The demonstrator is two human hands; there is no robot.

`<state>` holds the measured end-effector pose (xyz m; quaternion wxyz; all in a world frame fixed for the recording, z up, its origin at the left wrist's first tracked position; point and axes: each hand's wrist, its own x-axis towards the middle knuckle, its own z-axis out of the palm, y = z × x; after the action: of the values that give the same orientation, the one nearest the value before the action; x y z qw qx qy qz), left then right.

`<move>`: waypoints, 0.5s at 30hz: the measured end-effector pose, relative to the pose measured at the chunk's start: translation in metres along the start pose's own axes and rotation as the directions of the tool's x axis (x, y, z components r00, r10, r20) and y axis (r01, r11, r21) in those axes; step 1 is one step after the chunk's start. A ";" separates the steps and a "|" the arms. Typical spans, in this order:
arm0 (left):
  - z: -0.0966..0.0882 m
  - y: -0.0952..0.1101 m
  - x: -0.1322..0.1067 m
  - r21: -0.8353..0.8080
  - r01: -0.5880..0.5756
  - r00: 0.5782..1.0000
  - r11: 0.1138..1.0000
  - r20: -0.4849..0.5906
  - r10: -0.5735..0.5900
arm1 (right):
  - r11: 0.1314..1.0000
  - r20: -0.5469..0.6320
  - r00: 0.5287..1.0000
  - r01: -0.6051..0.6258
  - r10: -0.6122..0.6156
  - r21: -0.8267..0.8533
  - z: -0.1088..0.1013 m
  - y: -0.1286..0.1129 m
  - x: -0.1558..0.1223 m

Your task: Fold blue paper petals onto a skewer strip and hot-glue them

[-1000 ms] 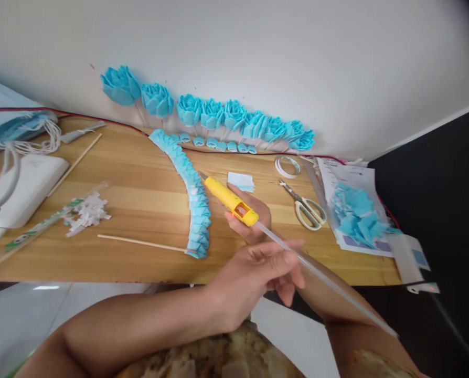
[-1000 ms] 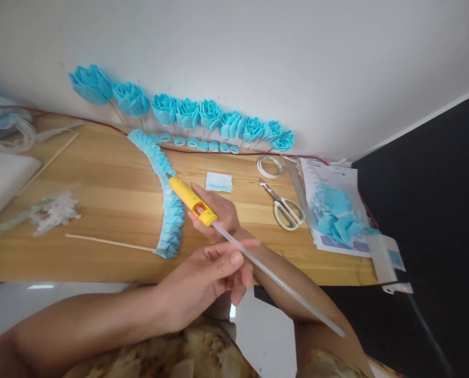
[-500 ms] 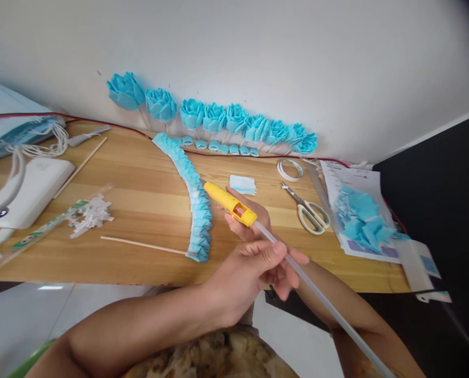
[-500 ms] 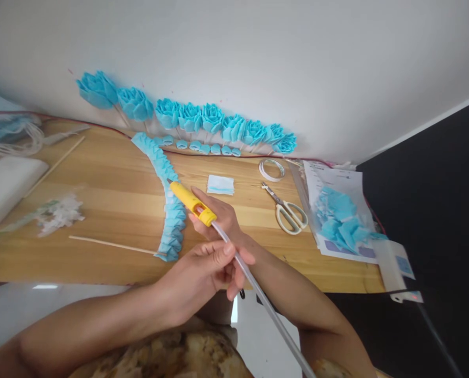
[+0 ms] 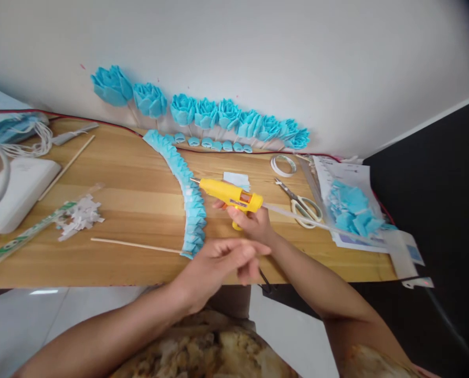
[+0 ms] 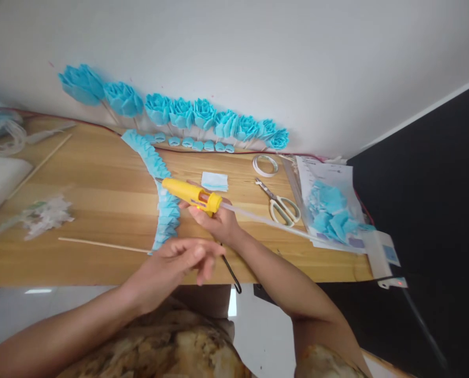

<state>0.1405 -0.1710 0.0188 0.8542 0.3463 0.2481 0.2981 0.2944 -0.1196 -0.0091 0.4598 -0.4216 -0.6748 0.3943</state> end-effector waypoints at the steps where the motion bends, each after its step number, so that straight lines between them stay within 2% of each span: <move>1: -0.005 0.002 -0.002 0.015 -0.046 0.995 0.999 -0.091 0.047 | 1.000 0.006 1.000 0.000 0.000 0.011 -0.001 -0.001 0.001; 3: -0.013 0.007 -0.002 0.003 -0.140 0.958 0.990 -0.254 0.136 | 0.999 0.018 1.000 0.020 -0.021 0.039 -0.003 0.000 0.003; 5: -0.018 0.011 0.000 -0.051 -0.208 0.920 0.977 -0.349 0.178 | 0.997 0.024 0.999 0.040 -0.042 0.070 -0.002 0.003 0.004; 10: -0.027 0.011 0.009 -0.186 -0.315 0.874 0.931 -0.439 0.208 | 0.992 0.034 0.999 -0.004 0.000 0.124 0.001 0.010 0.005; 15: -0.028 0.005 0.010 -0.164 -0.288 0.872 0.943 -0.452 0.188 | 0.974 0.045 0.996 -0.080 0.073 0.210 0.001 0.011 0.006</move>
<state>0.1281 -0.1485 0.0022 0.7684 0.2005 0.3500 0.4968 0.2940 -0.1101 -0.0175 0.4741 -0.3886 -0.6206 0.4890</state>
